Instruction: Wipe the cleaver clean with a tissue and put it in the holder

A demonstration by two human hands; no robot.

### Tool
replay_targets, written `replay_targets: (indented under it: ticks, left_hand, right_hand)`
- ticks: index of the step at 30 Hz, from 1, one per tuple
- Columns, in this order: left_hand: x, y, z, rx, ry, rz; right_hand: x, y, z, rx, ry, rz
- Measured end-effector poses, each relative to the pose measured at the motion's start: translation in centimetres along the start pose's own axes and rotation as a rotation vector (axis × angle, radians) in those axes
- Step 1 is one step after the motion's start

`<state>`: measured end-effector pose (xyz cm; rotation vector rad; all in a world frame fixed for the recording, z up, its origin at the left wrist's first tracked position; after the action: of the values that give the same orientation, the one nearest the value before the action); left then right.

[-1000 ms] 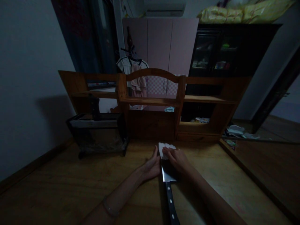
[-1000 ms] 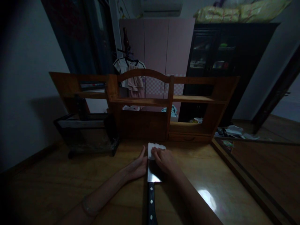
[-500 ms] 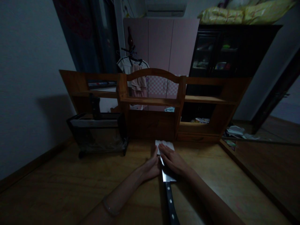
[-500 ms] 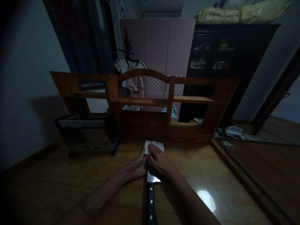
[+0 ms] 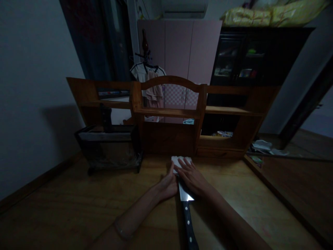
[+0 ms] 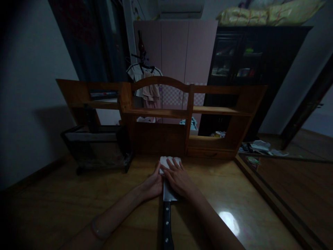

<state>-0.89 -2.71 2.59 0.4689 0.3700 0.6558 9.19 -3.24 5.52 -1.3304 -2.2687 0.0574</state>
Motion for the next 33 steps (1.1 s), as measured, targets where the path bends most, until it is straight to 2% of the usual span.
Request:
replay_targets:
  ticks: [6,15,28,33]
  left_hand:
    - [0.2,0.1,0.0,-0.002,-0.003,0.008]
    - [0.2,0.1,-0.1,0.024,-0.008,0.016]
    - [0.3,0.1,0.1,-0.052,-0.029,0.016]
    - [0.1,0.1,0.0,-0.031,-0.02,0.001]
  right_hand:
    - [0.1,-0.5,-0.3,-0.084,0.044,-0.036]
    - [0.4,-0.6,0.0,-0.02,0.068,-0.005]
    - [0.6,-1.5,-0.4,-0.153,0.146,0.041]
    - [0.6,-1.2,0.1,-0.152,0.169,0.058]
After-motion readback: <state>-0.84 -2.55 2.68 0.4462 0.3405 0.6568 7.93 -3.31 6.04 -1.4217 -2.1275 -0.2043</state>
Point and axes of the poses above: each hand's wrist, its own x-axis towards the middle knuckle, its own z-axis out of the palm, y = z × x, the point moved 4 cm from there along x, towards the middle knuckle, and after that the axes turned 10 degrees about y, right-handed, at the moved point
